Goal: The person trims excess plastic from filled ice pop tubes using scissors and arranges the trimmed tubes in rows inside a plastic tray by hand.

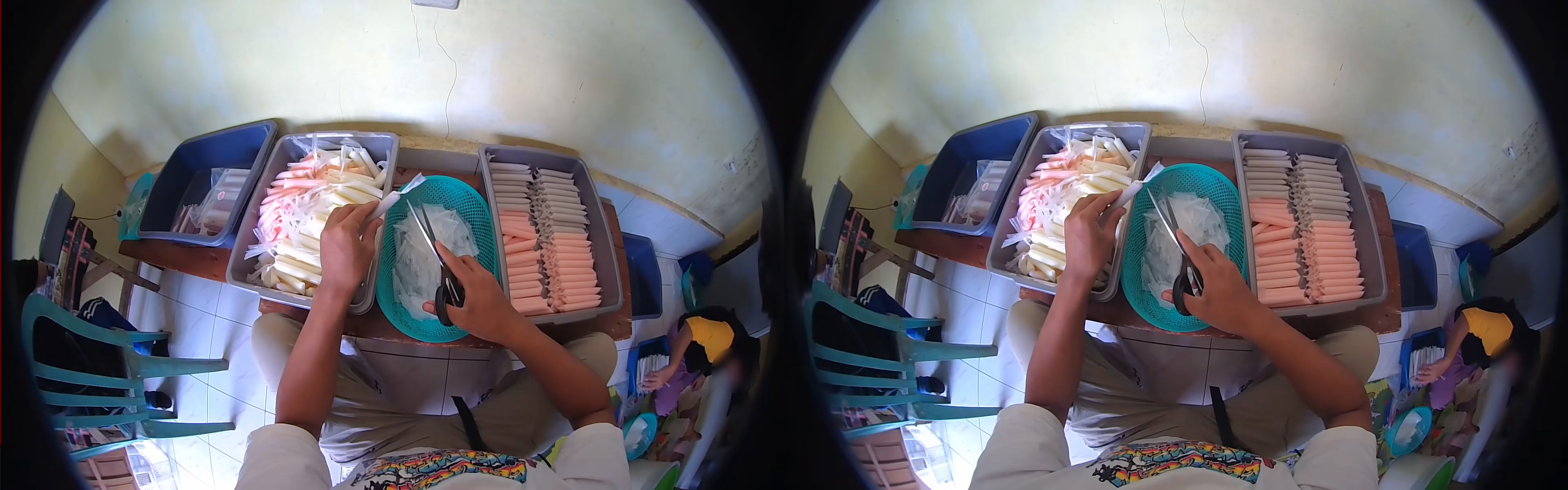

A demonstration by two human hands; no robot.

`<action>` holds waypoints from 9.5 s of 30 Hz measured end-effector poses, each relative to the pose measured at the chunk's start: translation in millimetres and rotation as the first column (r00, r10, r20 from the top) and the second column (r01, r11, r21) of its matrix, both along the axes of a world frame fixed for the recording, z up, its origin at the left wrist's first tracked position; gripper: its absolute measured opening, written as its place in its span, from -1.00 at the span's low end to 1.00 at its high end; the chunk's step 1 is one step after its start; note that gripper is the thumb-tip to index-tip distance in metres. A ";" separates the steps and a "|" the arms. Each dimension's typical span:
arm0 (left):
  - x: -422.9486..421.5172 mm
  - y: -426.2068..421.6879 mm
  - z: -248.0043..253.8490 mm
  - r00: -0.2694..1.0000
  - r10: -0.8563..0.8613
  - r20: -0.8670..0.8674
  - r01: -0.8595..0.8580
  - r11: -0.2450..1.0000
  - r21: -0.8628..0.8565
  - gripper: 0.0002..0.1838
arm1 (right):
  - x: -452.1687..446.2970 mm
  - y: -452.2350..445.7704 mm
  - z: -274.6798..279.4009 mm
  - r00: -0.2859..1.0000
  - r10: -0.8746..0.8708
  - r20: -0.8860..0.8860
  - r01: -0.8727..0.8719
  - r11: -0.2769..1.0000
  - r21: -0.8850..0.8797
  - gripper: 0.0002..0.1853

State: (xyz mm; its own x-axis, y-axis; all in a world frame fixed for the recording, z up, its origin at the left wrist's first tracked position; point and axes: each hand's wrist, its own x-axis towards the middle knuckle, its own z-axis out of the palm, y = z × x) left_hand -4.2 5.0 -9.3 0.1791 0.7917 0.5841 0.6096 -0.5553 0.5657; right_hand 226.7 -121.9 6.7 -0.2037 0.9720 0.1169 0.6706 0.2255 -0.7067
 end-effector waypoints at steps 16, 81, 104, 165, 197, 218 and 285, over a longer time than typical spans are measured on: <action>9.4 -11.7 1.4 0.981 -0.171 -0.087 0.173 0.985 0.017 -0.63 | -0.3 10.9 -6.7 0.995 -0.052 -0.082 0.054 0.998 0.023 0.10; 17.8 -17.1 5.0 0.986 -0.168 0.007 0.168 0.985 0.033 -0.62 | -21.1 33.8 -52.6 0.922 -0.107 0.372 0.202 0.953 -0.226 0.01; 19.4 -18.8 5.2 0.984 -0.165 0.067 0.162 0.986 0.048 -0.56 | -39.3 40.3 -55.2 0.895 -0.084 0.438 0.184 0.964 -0.192 -0.01; 277.3 10.5 -8.3 0.826 -0.526 0.201 0.563 0.762 -0.321 -0.72 | 249.3 29.7 -6.9 0.790 -0.538 0.293 0.427 0.826 0.367 -0.85; 317.7 26.0 -57.6 0.737 -0.675 -0.032 0.631 0.704 -0.327 -0.64 | 278.7 46.5 -54.0 0.665 -0.666 0.339 0.535 0.741 0.406 -0.86; 316.6 23.5 -66.6 0.714 -0.699 -0.024 0.630 0.658 -0.412 -0.44 | 278.9 47.5 -59.8 0.666 -0.669 0.330 0.539 0.738 0.406 -0.78; 319.4 48.1 -74.3 0.956 -0.123 -0.268 0.047 0.961 -0.273 -0.46 | 236.8 173.6 -93.5 0.635 -0.581 0.509 0.078 0.704 0.706 -0.87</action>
